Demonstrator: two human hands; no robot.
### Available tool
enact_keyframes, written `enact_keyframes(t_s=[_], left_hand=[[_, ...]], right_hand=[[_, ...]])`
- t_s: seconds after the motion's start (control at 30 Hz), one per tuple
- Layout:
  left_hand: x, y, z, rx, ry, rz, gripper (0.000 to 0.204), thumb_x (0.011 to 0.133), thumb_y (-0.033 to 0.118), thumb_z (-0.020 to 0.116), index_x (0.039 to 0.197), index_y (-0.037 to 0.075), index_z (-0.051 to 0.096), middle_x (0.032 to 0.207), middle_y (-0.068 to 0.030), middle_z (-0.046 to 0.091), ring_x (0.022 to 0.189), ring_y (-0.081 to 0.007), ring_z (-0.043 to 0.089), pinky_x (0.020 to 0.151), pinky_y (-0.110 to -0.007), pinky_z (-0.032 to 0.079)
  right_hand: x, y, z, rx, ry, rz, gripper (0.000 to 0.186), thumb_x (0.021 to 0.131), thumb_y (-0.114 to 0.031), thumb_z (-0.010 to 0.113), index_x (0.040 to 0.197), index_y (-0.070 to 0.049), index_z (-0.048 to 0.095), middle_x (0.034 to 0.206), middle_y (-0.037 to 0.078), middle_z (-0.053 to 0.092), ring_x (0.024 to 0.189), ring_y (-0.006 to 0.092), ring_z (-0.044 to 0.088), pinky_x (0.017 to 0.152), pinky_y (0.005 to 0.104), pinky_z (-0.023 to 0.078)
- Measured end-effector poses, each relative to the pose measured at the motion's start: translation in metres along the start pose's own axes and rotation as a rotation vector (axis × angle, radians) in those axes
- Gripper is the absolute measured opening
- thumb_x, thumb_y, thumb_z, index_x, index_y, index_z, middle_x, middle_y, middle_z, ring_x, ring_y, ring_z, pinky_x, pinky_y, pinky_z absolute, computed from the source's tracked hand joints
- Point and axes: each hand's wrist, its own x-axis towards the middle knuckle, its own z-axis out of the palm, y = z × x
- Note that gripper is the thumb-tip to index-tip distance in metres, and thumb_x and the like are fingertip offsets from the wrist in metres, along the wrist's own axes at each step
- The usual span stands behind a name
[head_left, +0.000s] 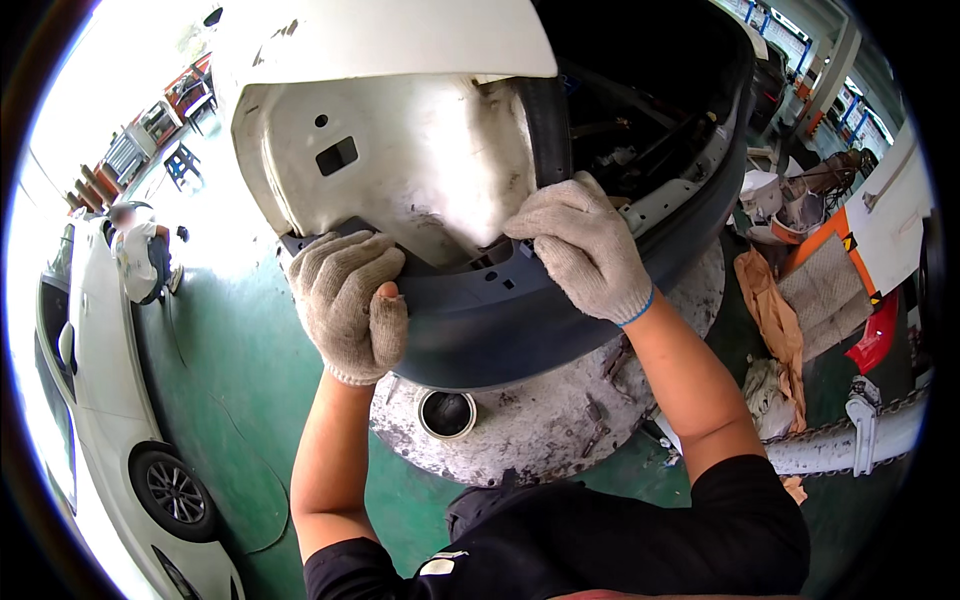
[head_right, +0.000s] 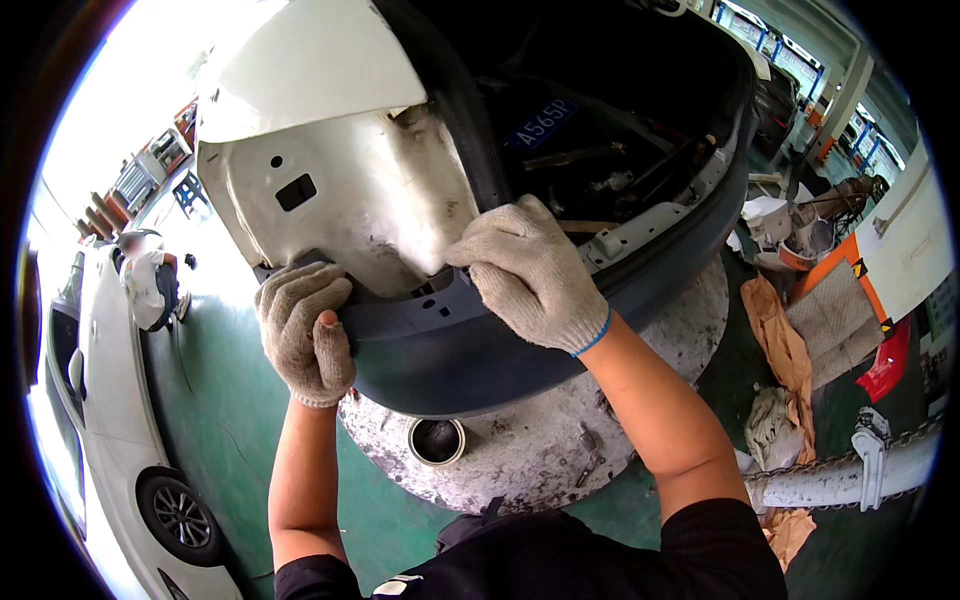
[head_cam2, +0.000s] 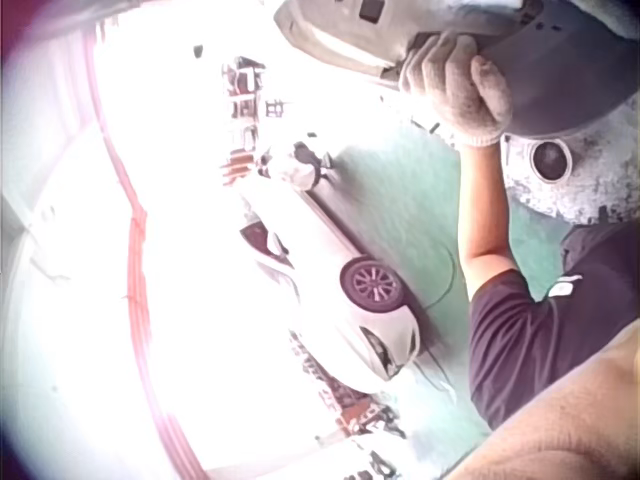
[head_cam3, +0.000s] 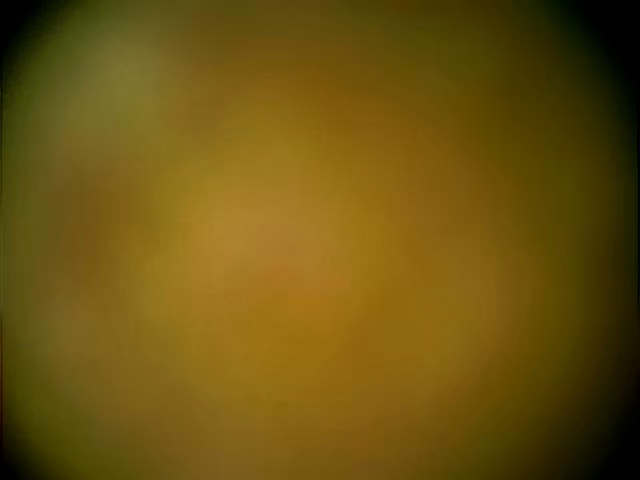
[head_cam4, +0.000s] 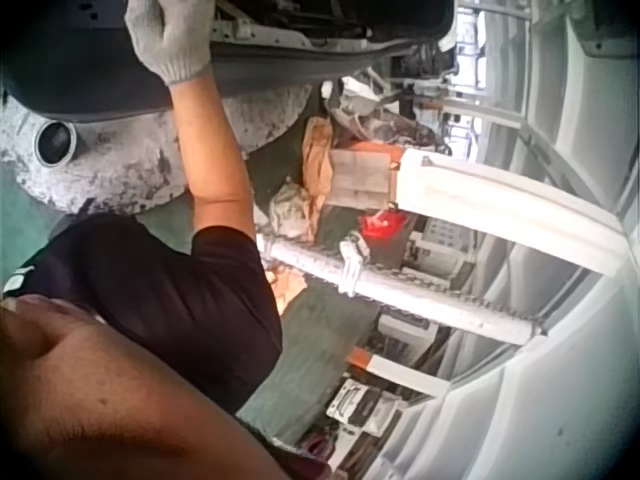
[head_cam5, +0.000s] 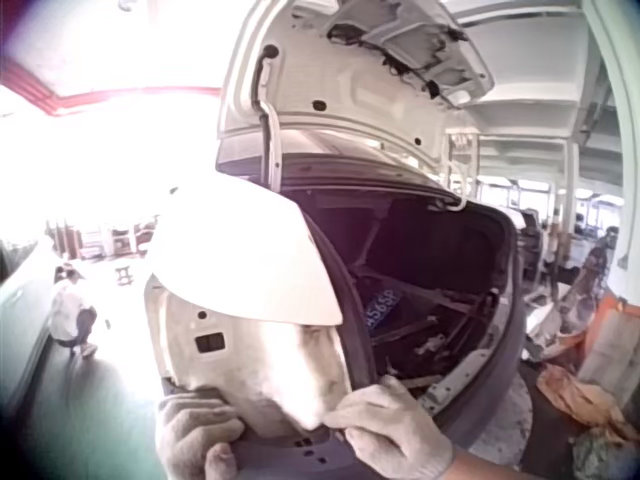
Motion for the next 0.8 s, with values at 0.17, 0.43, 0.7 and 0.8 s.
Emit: enact_keyframes(t_s=[0.17, 0.43, 0.7, 0.8], left_hand=[[-0.003, -0.001, -0.001, -0.014, 0.010, -0.004, 0.028, 0.103, 0.024, 0.061, 0.098, 0.003, 0.079, 0.105, -0.0141, 0.080, 0.105, -0.0360, 0.074, 0.103, -0.050, 0.051], [-0.008, -0.002, 0.002, -0.047, 0.074, -0.022, 0.027, 0.103, 0.023, 0.061, 0.100, 0.003, 0.079, 0.105, -0.0135, 0.079, 0.107, -0.0366, 0.073, 0.109, -0.054, 0.048], [-0.016, -0.003, 0.002, -0.027, 0.112, -0.031, 0.029, 0.103, 0.025, 0.060, 0.105, 0.003, 0.078, 0.107, -0.0150, 0.078, 0.110, -0.0379, 0.071, 0.115, -0.058, 0.044], [-0.016, -0.004, 0.003, -0.034, 0.123, -0.027, 0.030, 0.103, 0.025, 0.059, 0.105, 0.002, 0.079, 0.107, -0.0152, 0.078, 0.109, -0.0384, 0.071, 0.115, -0.059, 0.044]], right_hand=[[-0.003, 0.000, 0.006, -0.019, 0.060, -0.009, 0.019, 0.095, -0.007, 0.065, 0.104, -0.007, 0.082, 0.104, 0.005, 0.078, 0.097, 0.0208, 0.068, 0.093, 0.0362, 0.046], [-0.011, 0.013, 0.015, -0.009, 0.165, -0.044, 0.020, 0.092, -0.006, 0.065, 0.101, -0.005, 0.083, 0.105, 0.006, 0.080, 0.100, 0.0213, 0.071, 0.093, 0.0351, 0.050], [-0.016, 0.013, 0.022, 0.011, 0.200, -0.027, 0.022, 0.092, -0.008, 0.064, 0.102, -0.003, 0.083, 0.109, 0.009, 0.078, 0.103, 0.0238, 0.068, 0.095, 0.0359, 0.053], [-0.018, 0.011, 0.022, 0.010, 0.215, -0.013, 0.021, 0.093, -0.007, 0.064, 0.102, -0.004, 0.083, 0.110, 0.009, 0.078, 0.104, 0.0232, 0.067, 0.097, 0.0357, 0.053]])
